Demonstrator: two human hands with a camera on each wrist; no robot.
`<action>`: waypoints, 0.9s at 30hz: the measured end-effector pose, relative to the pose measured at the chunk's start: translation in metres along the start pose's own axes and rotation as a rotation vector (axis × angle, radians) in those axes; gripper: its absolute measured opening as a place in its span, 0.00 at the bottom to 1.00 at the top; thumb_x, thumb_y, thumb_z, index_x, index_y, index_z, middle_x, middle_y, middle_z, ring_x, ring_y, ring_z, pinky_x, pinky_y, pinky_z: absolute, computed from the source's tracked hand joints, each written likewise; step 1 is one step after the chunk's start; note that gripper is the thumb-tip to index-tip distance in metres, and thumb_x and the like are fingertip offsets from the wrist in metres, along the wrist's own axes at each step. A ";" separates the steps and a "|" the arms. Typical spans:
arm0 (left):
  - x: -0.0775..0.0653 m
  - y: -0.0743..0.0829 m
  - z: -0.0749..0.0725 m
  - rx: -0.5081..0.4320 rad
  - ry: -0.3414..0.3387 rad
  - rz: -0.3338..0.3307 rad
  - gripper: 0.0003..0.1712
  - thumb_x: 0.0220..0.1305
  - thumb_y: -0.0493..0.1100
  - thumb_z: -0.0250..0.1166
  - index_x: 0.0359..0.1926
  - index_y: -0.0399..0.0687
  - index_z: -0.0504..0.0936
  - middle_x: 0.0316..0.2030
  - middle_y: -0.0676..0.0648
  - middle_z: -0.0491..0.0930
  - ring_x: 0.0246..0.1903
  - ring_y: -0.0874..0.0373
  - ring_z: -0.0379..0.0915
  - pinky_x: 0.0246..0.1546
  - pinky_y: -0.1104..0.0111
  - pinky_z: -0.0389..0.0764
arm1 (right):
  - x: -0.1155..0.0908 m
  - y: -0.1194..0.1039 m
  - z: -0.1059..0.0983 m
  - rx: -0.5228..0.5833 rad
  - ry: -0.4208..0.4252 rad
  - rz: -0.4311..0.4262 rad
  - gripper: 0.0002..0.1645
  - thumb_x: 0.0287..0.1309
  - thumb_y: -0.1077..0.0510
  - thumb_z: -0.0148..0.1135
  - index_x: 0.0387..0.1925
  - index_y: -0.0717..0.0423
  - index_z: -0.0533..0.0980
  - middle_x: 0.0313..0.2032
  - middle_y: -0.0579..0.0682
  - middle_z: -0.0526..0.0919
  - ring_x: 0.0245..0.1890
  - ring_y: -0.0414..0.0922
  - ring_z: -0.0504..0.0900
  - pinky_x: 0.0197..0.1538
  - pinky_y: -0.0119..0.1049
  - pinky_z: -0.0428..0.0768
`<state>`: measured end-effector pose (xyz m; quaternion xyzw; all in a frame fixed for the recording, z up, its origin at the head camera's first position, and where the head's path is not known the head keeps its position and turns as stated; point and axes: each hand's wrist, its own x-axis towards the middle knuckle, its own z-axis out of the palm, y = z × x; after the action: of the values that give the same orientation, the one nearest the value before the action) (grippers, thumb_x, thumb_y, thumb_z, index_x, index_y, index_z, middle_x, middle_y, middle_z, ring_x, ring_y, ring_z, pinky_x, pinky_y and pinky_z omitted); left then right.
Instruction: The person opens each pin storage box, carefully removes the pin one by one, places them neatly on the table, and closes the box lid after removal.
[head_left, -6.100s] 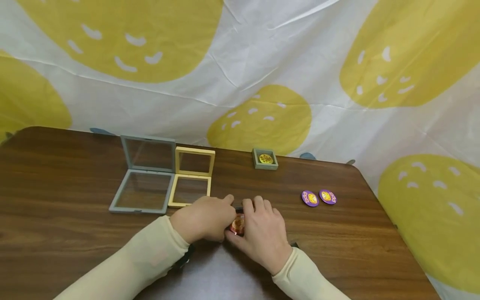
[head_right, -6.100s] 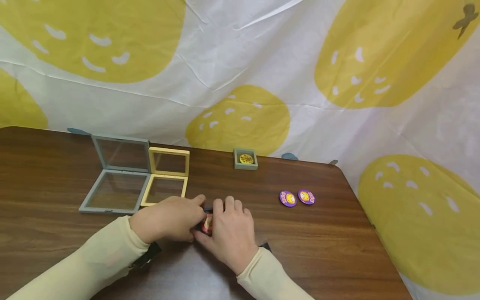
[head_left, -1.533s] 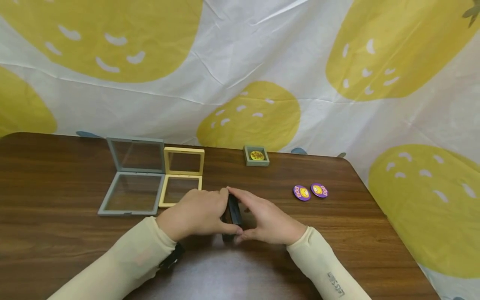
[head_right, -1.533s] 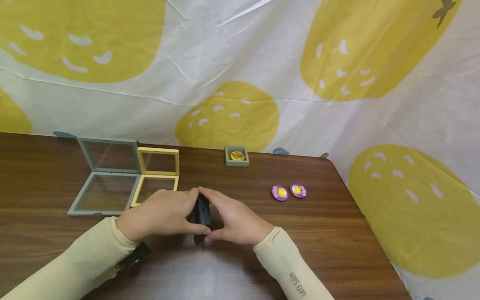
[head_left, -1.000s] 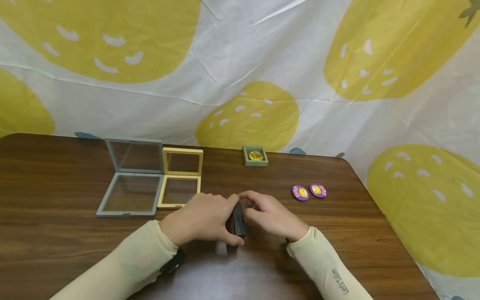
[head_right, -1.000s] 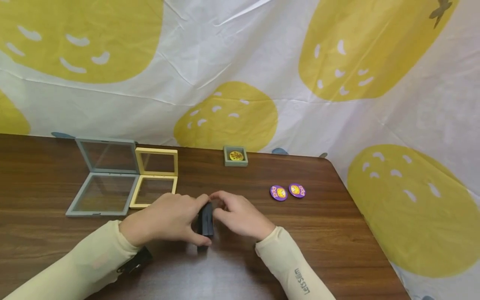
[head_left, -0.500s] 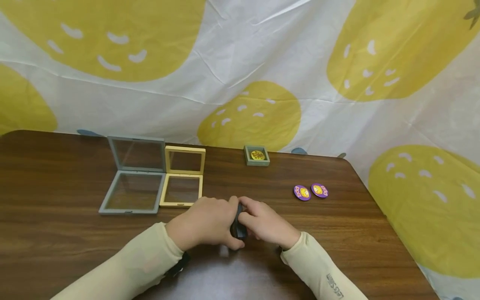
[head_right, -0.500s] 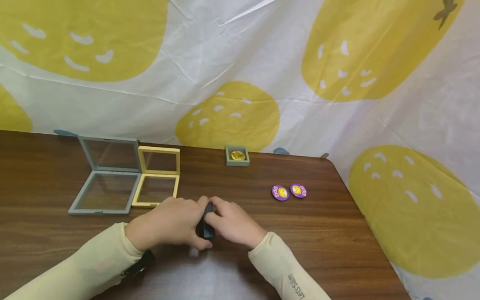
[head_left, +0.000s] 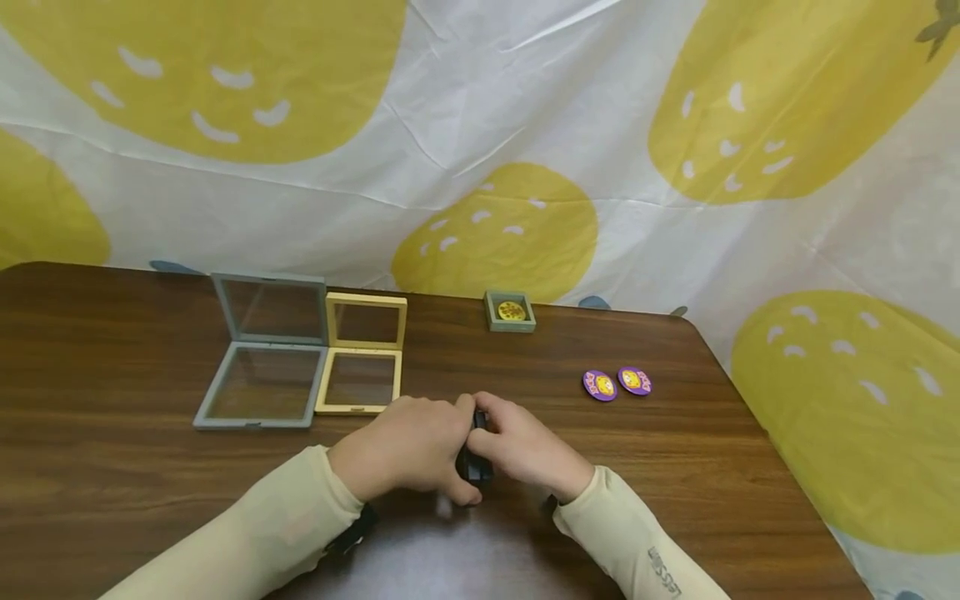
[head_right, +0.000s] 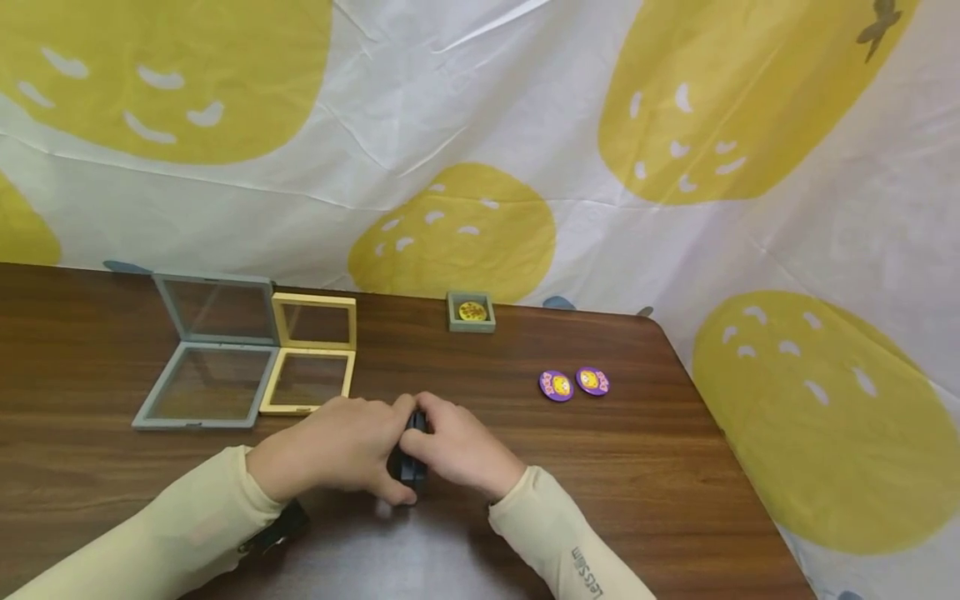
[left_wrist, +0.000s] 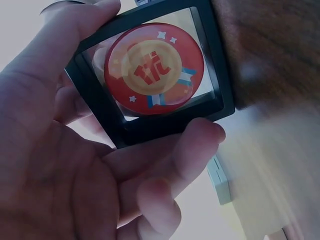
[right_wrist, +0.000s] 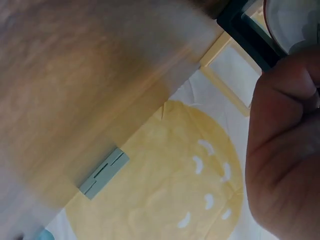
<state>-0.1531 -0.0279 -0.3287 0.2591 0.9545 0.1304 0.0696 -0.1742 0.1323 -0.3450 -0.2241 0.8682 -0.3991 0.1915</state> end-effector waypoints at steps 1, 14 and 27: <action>0.000 0.000 0.000 0.000 -0.002 -0.003 0.42 0.37 0.64 0.75 0.45 0.40 0.71 0.26 0.50 0.79 0.23 0.58 0.74 0.26 0.62 0.76 | 0.000 0.000 0.000 -0.006 -0.001 -0.001 0.17 0.54 0.60 0.49 0.46 0.59 0.71 0.23 0.46 0.71 0.16 0.39 0.66 0.21 0.31 0.68; -0.001 0.000 0.002 0.009 -0.015 -0.023 0.41 0.36 0.64 0.74 0.42 0.42 0.69 0.25 0.50 0.79 0.22 0.58 0.73 0.26 0.63 0.75 | 0.000 0.005 -0.002 -0.020 -0.045 0.036 0.16 0.59 0.58 0.42 0.47 0.56 0.72 0.14 0.45 0.68 0.10 0.38 0.64 0.17 0.30 0.66; -0.003 -0.001 0.003 -0.034 -0.120 -0.082 0.43 0.41 0.66 0.71 0.47 0.44 0.62 0.25 0.51 0.78 0.21 0.59 0.72 0.28 0.63 0.74 | -0.001 0.009 -0.014 -0.028 -0.151 0.076 0.26 0.58 0.56 0.43 0.59 0.52 0.67 0.20 0.49 0.75 0.14 0.41 0.70 0.20 0.32 0.68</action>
<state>-0.1503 -0.0292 -0.3320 0.2257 0.9561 0.1279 0.1365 -0.1823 0.1467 -0.3440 -0.2231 0.8647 -0.3613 0.2683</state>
